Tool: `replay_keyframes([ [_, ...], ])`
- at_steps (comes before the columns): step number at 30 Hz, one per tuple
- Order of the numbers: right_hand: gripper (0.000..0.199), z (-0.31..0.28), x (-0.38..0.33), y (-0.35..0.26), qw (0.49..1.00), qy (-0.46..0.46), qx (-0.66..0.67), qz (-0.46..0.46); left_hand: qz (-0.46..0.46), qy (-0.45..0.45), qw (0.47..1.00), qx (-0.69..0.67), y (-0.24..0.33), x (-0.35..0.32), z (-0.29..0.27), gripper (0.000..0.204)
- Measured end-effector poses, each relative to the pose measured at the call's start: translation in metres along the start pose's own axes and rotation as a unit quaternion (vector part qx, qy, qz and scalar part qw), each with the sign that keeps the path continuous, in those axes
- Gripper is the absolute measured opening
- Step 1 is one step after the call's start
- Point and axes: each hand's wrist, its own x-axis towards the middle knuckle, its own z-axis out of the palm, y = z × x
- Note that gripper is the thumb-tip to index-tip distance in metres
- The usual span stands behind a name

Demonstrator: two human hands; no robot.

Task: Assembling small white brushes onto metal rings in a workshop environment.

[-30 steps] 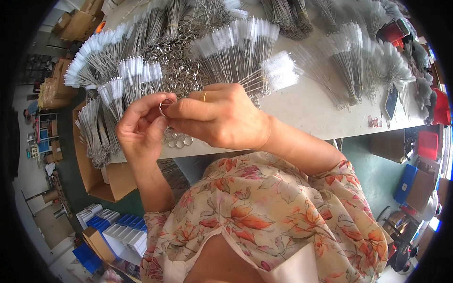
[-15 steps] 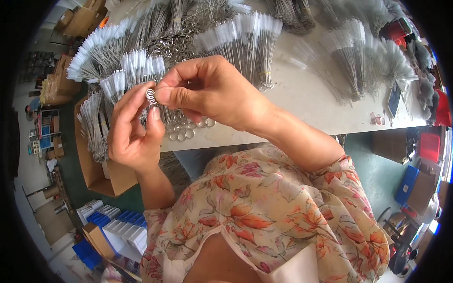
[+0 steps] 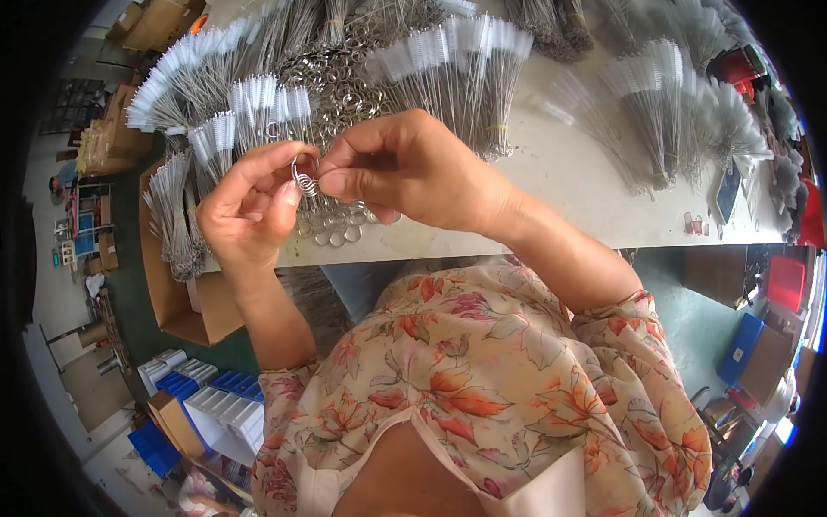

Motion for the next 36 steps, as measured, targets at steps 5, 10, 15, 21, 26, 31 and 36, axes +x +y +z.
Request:
replay_keyframes([
  [5,0.011,0.001,-0.011,0.066,0.916,0.047,-0.335,-0.217,-0.252,-0.060,0.953,0.156,-0.033,0.008,-0.039,0.021],
  [10,0.011,0.009,-0.025,0.111,0.814,-0.004,-0.521,-0.255,-0.268,-0.001,0.892,0.363,-0.091,0.022,-0.065,0.016],
  [15,0.010,-0.035,-0.012,0.077,0.798,0.158,-0.518,-0.266,-0.267,-0.056,0.816,0.510,-0.115,0.029,-0.046,0.026],
  [21,0.019,-0.116,0.014,0.057,0.777,0.352,-0.517,-0.077,-0.260,-0.004,0.822,0.507,-0.124,0.020,-0.052,0.019],
  [26,0.030,-0.143,0.034,0.065,0.746,0.388,-0.536,0.068,-0.262,0.123,0.930,0.225,-0.109,0.016,-0.046,0.014],
  [31,0.028,-0.163,0.036,0.068,0.862,0.367,-0.335,0.097,-0.114,0.312,0.942,0.044,-0.074,0.007,-0.088,0.016],
  [36,0.028,-0.143,0.045,0.066,0.791,0.390,-0.471,0.036,-0.219,0.332,0.756,0.520,-0.088,-0.033,-0.218,0.028],
])
